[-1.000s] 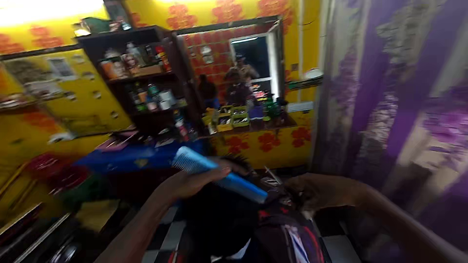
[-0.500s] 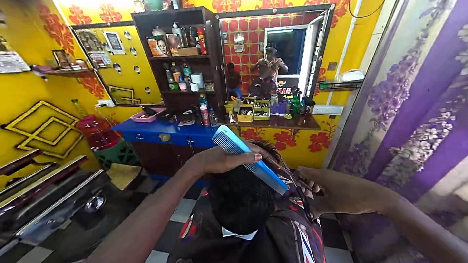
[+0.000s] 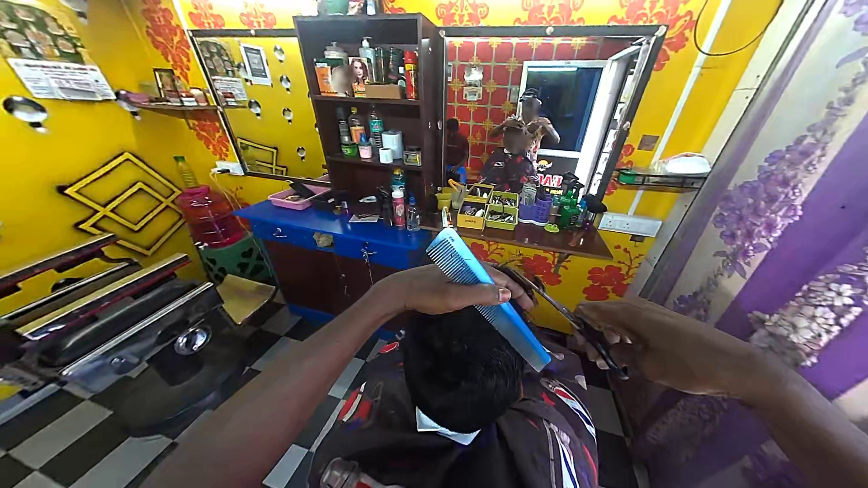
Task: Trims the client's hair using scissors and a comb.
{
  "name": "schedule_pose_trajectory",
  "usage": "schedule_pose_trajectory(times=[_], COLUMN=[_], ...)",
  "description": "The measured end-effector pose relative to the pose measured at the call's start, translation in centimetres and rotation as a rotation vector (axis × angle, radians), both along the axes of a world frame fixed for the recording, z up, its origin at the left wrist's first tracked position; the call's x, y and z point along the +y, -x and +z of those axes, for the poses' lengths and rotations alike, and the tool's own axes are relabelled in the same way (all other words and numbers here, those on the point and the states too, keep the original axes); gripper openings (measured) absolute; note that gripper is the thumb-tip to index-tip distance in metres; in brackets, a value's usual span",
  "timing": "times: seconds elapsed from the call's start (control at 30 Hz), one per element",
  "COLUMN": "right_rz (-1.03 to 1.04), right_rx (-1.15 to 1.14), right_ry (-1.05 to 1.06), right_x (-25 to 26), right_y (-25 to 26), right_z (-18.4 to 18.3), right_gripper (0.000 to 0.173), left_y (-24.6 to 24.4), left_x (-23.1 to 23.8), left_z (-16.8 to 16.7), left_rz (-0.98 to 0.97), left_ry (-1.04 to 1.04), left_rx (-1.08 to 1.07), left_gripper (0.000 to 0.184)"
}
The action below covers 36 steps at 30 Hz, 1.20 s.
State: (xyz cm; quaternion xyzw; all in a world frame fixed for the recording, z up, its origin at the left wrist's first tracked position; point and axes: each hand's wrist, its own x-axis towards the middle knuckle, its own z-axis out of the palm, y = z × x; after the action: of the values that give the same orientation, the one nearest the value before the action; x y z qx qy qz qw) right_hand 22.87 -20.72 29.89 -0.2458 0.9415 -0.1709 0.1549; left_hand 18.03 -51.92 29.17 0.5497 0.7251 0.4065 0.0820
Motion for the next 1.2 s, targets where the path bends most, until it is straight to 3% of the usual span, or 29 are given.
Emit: schedule_pose_trajectory(times=[0.1,0.2,0.83,0.93,1.03,1.1,1.2], right_rz=[0.052,0.129,0.126,0.012,-0.196,-0.295,-0.350], right_rx=[-0.098,-0.167,0.037,-0.021,-0.056,-0.074,-0.126], right_ry=[0.016,-0.028,-0.165,0.207,0.863,1.191,1.346], right_x=[0.6,0.3,-0.7,-0.3,-1.0,-2.2,-3.9], right_y=[0.5,1.0,2.3,2.6,1.7,0.8,-1.0], right_z=[0.6,1.2,4.5,1.9,-4.5,-9.1,-12.2], right_gripper=[0.026,0.039,0.023,0.020,0.029,0.034,0.029], left_y=[-0.2,-0.1,0.1,-0.3,-0.4,0.1,0.4], left_x=[0.0,0.1,0.2,0.2,0.2,0.2,0.3], left_z=[0.2,0.2,0.3,0.6,0.4,-0.1,-0.3], left_rz=[0.004,-0.018,-0.053,-0.027,-0.017,-0.023,-0.025], left_ry=[-0.010,-0.007,0.040,0.047,0.019,-0.003,-0.011], left_rx=[0.006,0.002,-0.020,-0.058,-0.066,-0.017,0.013], left_gripper=[0.038,0.038,0.039,0.041,0.041,0.041,0.041])
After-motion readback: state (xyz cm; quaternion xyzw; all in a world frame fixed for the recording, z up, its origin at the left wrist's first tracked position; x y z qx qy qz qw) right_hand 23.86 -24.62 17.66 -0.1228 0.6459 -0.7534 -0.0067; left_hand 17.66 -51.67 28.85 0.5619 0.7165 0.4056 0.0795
